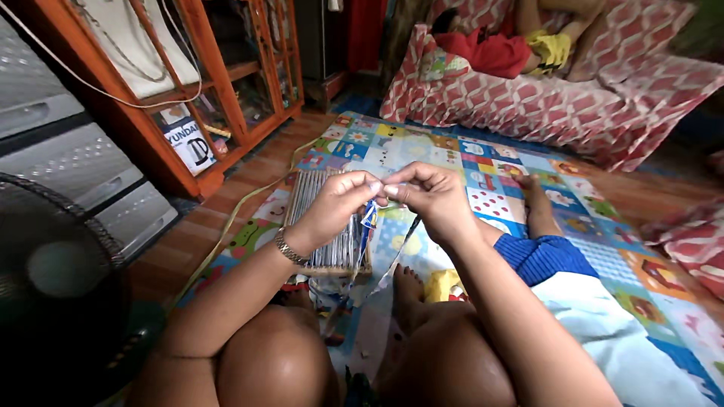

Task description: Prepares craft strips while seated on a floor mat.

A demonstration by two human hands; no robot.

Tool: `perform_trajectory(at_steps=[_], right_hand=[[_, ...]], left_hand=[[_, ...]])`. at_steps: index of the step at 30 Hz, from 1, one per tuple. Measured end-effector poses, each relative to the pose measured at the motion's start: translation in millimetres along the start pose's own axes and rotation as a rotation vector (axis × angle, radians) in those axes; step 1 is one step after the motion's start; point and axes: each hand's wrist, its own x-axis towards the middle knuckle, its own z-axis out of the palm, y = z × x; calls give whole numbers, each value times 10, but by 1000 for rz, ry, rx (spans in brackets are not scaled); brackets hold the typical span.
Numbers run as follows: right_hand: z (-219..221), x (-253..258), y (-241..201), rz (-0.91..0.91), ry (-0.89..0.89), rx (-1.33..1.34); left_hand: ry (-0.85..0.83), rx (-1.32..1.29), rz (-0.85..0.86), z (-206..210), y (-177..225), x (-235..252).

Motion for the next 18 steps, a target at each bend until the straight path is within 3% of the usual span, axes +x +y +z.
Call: perform_trajectory(at_steps=[3, 6, 14, 18], right_hand=[[-28, -5, -21, -9, 80, -38], [-43, -9, -39, -36, 96, -187], [-91, 9, -53, -18, -41, -549], [-52, 29, -65, 99, -76, -578]], left_hand=[[-38, 0, 71, 1, 4, -6], [37, 143, 156, 3, 6, -11], [95, 223, 164, -28, 8, 36], [94, 260, 163, -31, -19, 45]])
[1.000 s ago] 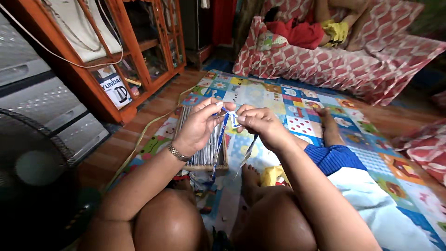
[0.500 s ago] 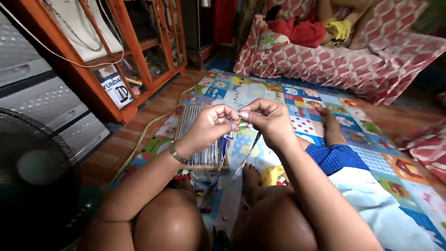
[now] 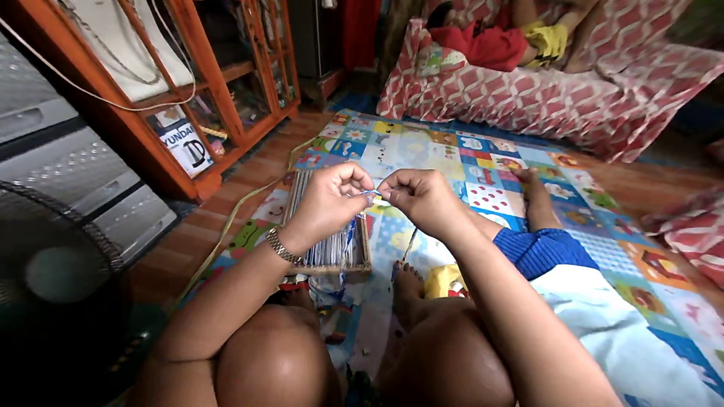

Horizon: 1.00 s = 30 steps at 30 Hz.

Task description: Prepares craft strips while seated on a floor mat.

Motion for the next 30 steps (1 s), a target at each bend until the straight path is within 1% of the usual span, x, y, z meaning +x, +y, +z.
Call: perform_trajectory(at_steps=[1, 4, 5, 7, 9, 11, 14, 16, 20, 21, 23, 25, 28, 29, 30], right_hand=[[15, 7, -7, 37, -15, 62], [42, 13, -19, 125, -68, 274], [54, 13, -16, 133, -76, 320], [75, 20, -12, 123, -81, 327], [72, 22, -12, 78, -87, 242], [47, 21, -6, 28, -116, 161], [-17, 14, 5, -22, -218, 59], [-44, -4, 3, -100, -259, -44], [-31, -23, 17, -222, -233, -210], [-24, -22, 34, -249, -213, -219], [-13, -22, 65, -288, -157, -206], [-21, -24, 86, -290, -117, -75], [-61, -29, 111, -260, -138, 399], [-82, -25, 131, -287, -153, 494], [-96, -21, 138, -324, -163, 535]], left_hand=[[-9, -56, -42, 2, 11, 1], [2, -265, -246, 0, 53, 12], [7, -316, -299, -9, 62, 19], [10, -346, -343, -21, 47, 26], [22, -319, -331, -22, 7, 31], [42, -257, -285, -21, -28, 37], [48, -116, -218, -42, -44, 43], [30, 3, -197, -54, -34, 42], [-61, 203, -216, -71, -16, 50], [-100, 221, -248, -77, -10, 55], [-165, 163, -316, -84, 5, 64], [-189, 10, -371, -100, 6, 64], [-220, -301, -425, -145, 28, 42], [-256, -394, -434, -163, 48, 36], [-301, -473, -437, -179, 68, 34]])
